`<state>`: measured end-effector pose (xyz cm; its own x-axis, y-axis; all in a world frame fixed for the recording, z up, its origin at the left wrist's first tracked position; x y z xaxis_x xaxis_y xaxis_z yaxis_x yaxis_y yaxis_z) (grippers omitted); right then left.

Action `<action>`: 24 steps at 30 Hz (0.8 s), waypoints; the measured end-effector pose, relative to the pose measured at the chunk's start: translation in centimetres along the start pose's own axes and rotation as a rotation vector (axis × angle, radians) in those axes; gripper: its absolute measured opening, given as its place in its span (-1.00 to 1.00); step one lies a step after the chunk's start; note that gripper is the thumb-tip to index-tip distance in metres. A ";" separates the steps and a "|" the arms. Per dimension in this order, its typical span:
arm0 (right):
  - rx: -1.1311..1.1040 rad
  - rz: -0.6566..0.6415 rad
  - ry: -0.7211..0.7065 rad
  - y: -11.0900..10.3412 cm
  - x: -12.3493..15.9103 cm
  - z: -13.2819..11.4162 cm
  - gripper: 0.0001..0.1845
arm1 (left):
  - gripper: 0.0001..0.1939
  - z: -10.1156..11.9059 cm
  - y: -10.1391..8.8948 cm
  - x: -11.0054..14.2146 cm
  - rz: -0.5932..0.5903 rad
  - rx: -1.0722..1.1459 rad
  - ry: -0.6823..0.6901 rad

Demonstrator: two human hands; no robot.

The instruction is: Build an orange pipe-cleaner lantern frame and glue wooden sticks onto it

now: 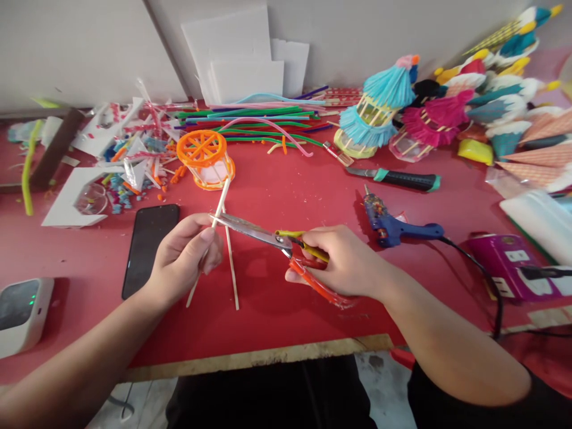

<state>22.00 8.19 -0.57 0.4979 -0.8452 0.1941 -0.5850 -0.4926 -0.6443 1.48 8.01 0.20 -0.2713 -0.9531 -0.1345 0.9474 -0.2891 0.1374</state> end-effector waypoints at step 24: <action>-0.022 0.094 -0.009 -0.2 -0.1 1.1 -0.26 | -0.84 0.1 0.1 0.0 0.021 -0.027 -0.050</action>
<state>22.75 8.57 -1.25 0.4458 -0.8862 0.1263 -0.6436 -0.4153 -0.6429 1.59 7.94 0.29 -0.2585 -0.9625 -0.0821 0.9572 -0.2667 0.1127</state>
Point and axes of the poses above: each hand's wrist, its own x-axis away from the middle knuckle, its own y-axis out of the palm, z = x × y, the point moved 9 cm from there along -x, towards the middle knuckle, and after that the axes turned 1 degree about -y, right-handed, at the moved point
